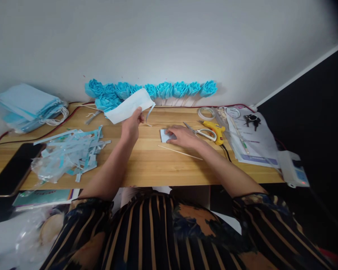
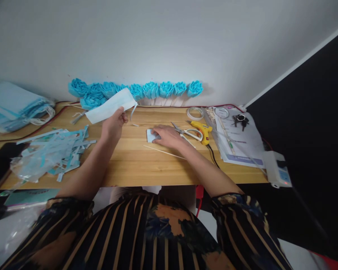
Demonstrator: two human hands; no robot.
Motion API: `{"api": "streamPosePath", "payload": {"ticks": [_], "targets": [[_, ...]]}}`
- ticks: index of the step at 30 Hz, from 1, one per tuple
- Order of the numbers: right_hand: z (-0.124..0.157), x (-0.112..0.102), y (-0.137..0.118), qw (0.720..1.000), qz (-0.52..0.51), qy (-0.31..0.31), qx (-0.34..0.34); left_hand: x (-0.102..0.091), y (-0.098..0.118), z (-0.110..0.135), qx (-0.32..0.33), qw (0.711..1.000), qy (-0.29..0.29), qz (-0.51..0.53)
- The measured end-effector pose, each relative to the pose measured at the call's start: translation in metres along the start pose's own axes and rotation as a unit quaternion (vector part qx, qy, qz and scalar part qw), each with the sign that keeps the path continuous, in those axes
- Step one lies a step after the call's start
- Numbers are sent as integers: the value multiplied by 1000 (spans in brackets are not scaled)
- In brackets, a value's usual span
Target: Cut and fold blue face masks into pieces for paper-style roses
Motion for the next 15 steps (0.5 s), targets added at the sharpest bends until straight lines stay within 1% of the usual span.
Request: {"api": "streamPosePath", "payload": {"ticks": [3,8,10,12,13,15], "targets": [[-1,3,1,1000,-5,5,-4,0,0,0,0,1000,4,-9],[-1,4,1,1000,-9,5,10,1,1,2,2,1000,-7,-13],[1,1,1,1000,-11,5,3,2,1,2,-1,1000,-6,-15],[3,-4,3,999,-35,7,-6,2,2,2,-1,1000,-3,-14],[4,-8,4,999,-52,15,-5,2,2,2,1,1000,-4,-11],[5,-16,9,996,-77,48,15,2,2,1,6,1000,-8,-2]]}}
Point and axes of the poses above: each hand's wrist, its own z-axis away from the middle knuckle, its own x-axis out of the palm, y = z × x, the point moved 4 cm from there along -z, towards the middle knuckle, and after that the axes turned 6 degrees about z, right-handed, at the moved point
